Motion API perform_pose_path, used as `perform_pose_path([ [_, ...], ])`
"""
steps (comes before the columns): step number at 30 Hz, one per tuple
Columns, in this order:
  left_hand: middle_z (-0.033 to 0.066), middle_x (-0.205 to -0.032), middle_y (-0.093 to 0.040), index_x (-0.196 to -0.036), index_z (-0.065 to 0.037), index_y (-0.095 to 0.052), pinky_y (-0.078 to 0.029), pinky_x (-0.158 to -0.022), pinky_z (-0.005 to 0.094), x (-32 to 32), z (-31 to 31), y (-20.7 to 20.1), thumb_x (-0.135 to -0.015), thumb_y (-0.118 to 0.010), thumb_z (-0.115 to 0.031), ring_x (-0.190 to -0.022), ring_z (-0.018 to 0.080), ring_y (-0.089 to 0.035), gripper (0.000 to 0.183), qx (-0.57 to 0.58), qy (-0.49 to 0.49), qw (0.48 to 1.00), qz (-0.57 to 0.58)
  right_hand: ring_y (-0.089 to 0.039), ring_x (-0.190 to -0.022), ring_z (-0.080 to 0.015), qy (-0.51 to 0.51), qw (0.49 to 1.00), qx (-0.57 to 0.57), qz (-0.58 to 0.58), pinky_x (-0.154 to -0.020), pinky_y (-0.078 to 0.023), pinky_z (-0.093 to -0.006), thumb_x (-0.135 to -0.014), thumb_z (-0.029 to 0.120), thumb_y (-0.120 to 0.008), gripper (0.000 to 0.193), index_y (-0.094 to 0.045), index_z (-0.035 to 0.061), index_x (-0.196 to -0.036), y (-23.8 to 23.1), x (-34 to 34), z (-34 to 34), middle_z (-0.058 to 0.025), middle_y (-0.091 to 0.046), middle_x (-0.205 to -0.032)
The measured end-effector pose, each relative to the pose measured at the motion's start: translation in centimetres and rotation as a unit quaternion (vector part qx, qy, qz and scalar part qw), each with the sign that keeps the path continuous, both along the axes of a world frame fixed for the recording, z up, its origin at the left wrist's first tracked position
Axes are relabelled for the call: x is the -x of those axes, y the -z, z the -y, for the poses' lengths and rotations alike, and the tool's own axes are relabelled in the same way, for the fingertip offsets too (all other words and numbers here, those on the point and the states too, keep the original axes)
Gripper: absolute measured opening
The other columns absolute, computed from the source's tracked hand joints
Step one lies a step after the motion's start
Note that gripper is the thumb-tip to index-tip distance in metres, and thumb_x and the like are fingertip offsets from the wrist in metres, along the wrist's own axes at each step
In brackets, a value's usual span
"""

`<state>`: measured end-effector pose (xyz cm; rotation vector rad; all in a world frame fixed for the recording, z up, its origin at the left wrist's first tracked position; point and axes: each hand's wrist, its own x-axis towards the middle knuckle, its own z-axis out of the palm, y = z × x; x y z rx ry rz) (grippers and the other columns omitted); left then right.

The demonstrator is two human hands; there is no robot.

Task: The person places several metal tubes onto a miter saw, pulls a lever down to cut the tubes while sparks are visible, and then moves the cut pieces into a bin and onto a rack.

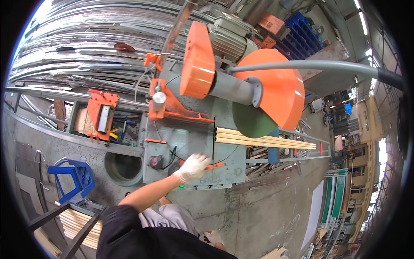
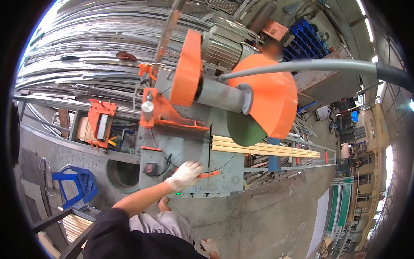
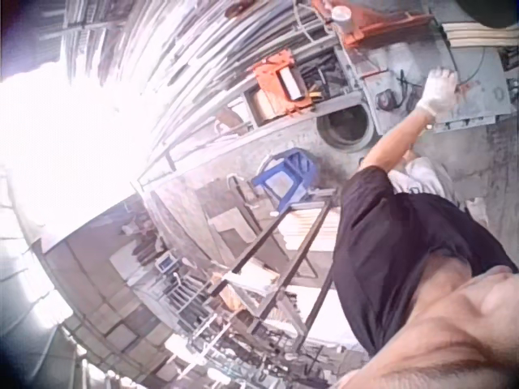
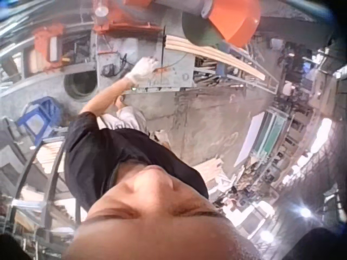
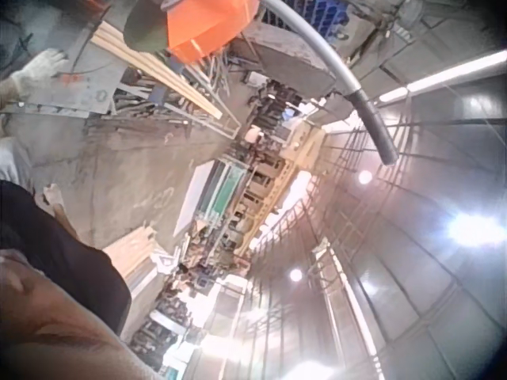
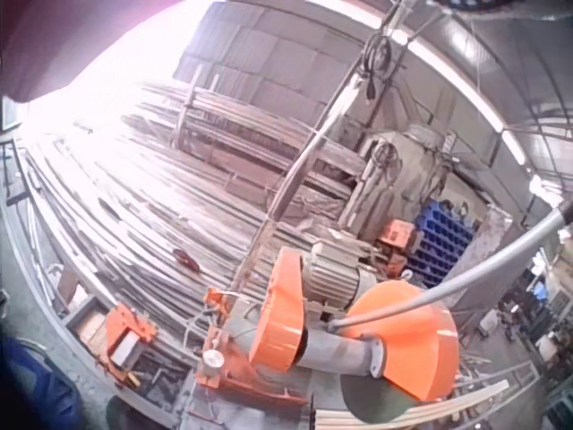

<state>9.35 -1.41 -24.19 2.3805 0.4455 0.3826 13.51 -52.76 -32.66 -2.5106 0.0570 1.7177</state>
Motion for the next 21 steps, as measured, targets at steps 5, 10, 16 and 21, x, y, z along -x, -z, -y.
perform_pose_path([
  [5,0.0220,-0.166,-0.031,-0.155,-0.003,-0.041,-0.015,-0.129,0.0523,-19.2,-1.5,4.8,-0.096,-0.063,-0.038,-0.156,0.0414,-0.023,0.072,-0.165,-0.017,0.981,-0.105,-0.074,-0.081,-0.0190,0.047,0.997,-0.039,0.039,-0.072,-0.058,-0.0341,-0.094,0.026,-0.070,0.036,-0.074,-0.0028,-0.116,0.1,-1.2,1.5,-0.0128,-0.079,-0.098],
  [10,0.0166,-0.170,-0.025,-0.159,-0.008,-0.037,-0.013,-0.130,0.0538,-23.6,-5.8,10.2,-0.099,-0.057,-0.042,-0.158,0.0401,-0.019,0.072,-0.129,-0.005,0.979,-0.160,-0.075,-0.081,-0.0192,0.081,0.995,-0.036,0.053,-0.073,-0.058,-0.0335,-0.094,0.026,-0.071,0.035,-0.076,-0.0038,-0.111,-1.2,-1.9,1.0,-0.0127,-0.079,-0.097],
  [16,0.0191,-0.168,-0.029,-0.159,-0.003,-0.035,-0.018,-0.129,0.0531,-18.5,-6.3,12.9,-0.102,-0.051,-0.033,-0.156,0.0384,-0.026,0.066,-0.156,-0.056,0.972,-0.167,-0.071,-0.071,-0.0184,0.117,0.992,-0.035,0.025,-0.062,-0.055,-0.0327,-0.095,0.022,-0.070,0.030,-0.074,-0.0045,-0.108,-2.6,-1.8,-0.1,-0.0112,-0.077,-0.089],
  [21,0.0226,-0.163,-0.037,-0.153,0.000,-0.043,-0.022,-0.128,0.0506,-8.0,-10.0,12.5,-0.105,-0.035,-0.021,-0.153,0.0392,-0.034,0.053,-0.166,-0.107,0.951,-0.237,-0.074,-0.069,-0.0176,0.154,0.984,-0.084,0.009,-0.059,-0.060,-0.0316,-0.095,0.023,-0.069,0.026,-0.073,-0.0013,-0.104,1.0,-0.5,-0.9,-0.0091,-0.075,-0.084],
])
